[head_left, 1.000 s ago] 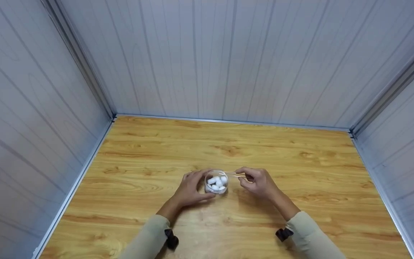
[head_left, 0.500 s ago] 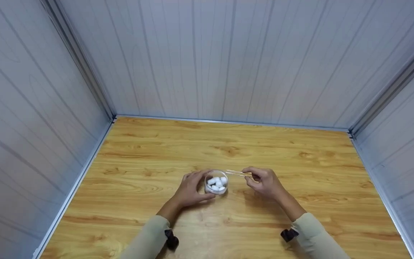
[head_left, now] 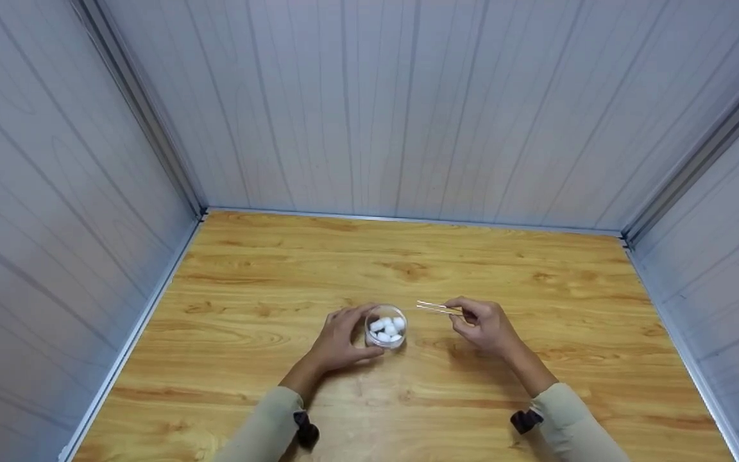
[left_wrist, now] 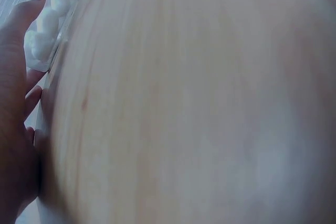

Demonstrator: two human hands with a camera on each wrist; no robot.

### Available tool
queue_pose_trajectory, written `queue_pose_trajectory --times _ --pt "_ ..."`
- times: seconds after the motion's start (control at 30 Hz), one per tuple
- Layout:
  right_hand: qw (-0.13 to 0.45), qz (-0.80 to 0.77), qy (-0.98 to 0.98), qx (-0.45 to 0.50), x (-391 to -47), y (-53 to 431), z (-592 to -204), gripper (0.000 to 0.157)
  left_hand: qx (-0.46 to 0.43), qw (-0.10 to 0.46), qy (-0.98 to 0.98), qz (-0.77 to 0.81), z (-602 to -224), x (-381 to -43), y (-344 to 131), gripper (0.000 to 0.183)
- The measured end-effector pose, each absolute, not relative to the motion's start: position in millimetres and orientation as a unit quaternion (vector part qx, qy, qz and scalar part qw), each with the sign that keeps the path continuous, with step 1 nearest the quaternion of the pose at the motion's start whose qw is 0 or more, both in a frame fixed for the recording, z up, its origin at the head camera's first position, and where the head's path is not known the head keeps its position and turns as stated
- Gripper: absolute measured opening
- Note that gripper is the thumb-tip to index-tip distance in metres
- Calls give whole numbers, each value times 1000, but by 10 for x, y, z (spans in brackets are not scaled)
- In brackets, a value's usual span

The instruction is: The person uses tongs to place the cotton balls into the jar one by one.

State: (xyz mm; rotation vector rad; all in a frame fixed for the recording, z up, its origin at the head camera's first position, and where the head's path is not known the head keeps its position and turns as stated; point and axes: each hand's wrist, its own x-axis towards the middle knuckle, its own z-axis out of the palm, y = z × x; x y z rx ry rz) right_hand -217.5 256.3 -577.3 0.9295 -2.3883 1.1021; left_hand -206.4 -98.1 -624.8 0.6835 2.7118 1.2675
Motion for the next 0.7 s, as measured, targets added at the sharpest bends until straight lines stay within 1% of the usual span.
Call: queue_pose_trajectory --times 0.2,0.5,0.7 --pt "187 391 -841 324 -2190 2567 -5796 26 227 32 883 409 -6252 -2060 -989 92" --pt "171 383 -860 290 -2190 2559 -5774 21 228 35 885 404 -6247 -2055 -992 93" --pt "175 394 -861 269 -2202 2547 -5790 19 229 30 883 409 -6255 -2058 -989 92"
